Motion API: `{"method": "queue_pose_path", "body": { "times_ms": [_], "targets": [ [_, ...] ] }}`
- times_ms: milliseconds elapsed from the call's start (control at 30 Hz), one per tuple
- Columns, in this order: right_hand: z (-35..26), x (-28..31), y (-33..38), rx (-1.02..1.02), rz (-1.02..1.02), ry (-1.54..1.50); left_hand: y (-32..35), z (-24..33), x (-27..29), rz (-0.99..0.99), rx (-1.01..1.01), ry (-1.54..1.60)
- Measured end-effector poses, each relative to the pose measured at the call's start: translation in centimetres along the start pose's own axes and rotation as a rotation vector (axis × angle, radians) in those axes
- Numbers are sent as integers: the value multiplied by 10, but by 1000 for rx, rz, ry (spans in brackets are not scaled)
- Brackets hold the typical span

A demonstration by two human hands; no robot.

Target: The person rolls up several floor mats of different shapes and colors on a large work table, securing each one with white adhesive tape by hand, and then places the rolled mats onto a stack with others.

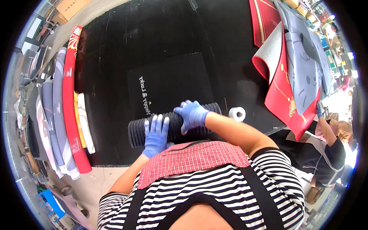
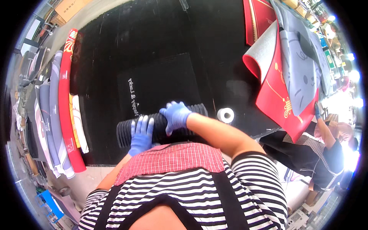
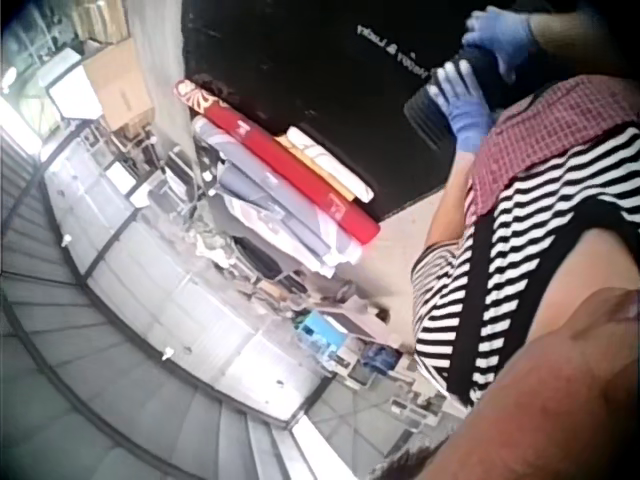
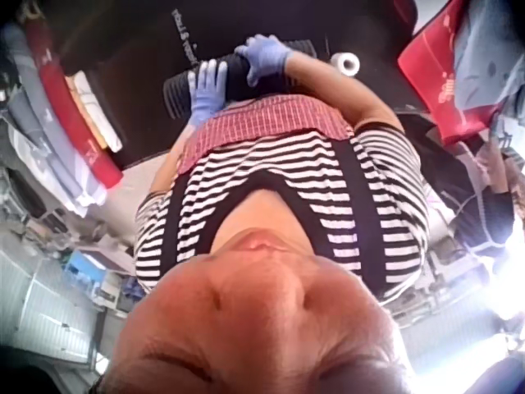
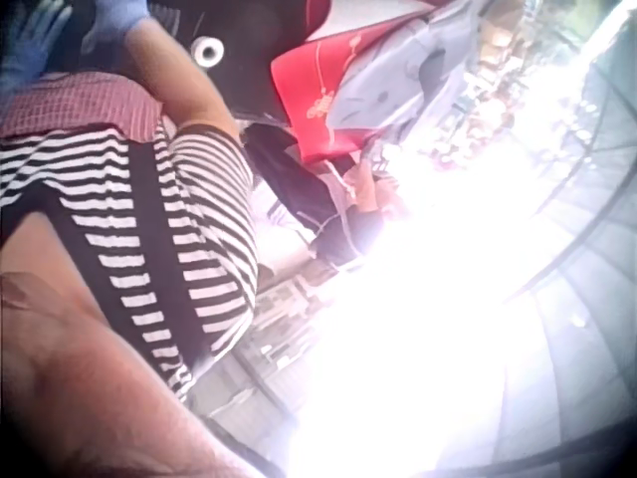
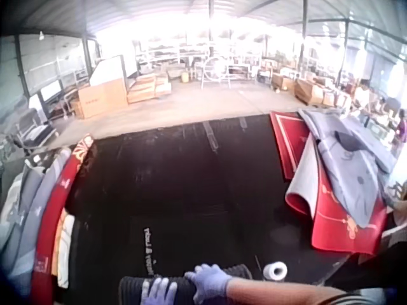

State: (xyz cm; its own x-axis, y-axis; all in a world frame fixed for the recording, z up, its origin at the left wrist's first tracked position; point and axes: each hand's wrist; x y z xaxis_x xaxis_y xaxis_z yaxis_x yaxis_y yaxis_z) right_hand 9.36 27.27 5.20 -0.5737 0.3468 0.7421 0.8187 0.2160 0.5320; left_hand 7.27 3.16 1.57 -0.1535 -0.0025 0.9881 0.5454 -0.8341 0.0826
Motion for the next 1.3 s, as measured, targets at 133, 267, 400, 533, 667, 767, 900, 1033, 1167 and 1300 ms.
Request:
{"method": "queue_pose_path", "body": {
  "times_ms": [133, 267, 400, 533, 667, 767, 900, 1033, 1167, 1300],
  "targets": [
    [6, 4, 2, 23, 120, -33, -47, -10, 21, -54, 22, 36],
    [-9, -21, 15, -8, 427, 192, -115, -50, 67, -393, -47, 376],
    [-3, 12, -19, -61, 414, 307, -153, -99, 56, -378, -174, 420],
    [41, 70, -56, 12, 138, 111, -139, -57, 89, -147, -51, 123],
    [66, 88, -82, 97, 115, 19, -116, -59, 11, 112, 21, -127],
    [73, 77, -82, 91, 287, 104, -150, -70, 40, -14, 97, -6],
    [47, 70, -67, -64, 388, 333, -193, -94, 76, -288, 76, 71],
    [64, 102, -79, -32, 358, 284, -219, -98, 93, -420, 110, 258],
    [52, 71, -42, 54, 351, 282, -171, -74, 87, -423, 46, 347],
    [6, -7, 36, 42, 78, 175, -68, -17, 60, -557, 18, 358]
  ]
}}
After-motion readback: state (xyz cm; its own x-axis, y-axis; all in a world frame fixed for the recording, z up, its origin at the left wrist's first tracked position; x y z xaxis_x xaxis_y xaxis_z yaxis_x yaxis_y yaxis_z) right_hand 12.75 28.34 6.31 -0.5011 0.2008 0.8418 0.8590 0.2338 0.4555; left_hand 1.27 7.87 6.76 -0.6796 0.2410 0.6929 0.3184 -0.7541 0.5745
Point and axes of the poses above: each hand's wrist, its own y-axis away from the middle knuckle, its own x-axis out of the back of the hand, z = x × y, and after that the axes turned 2 degrees about y, right-handed
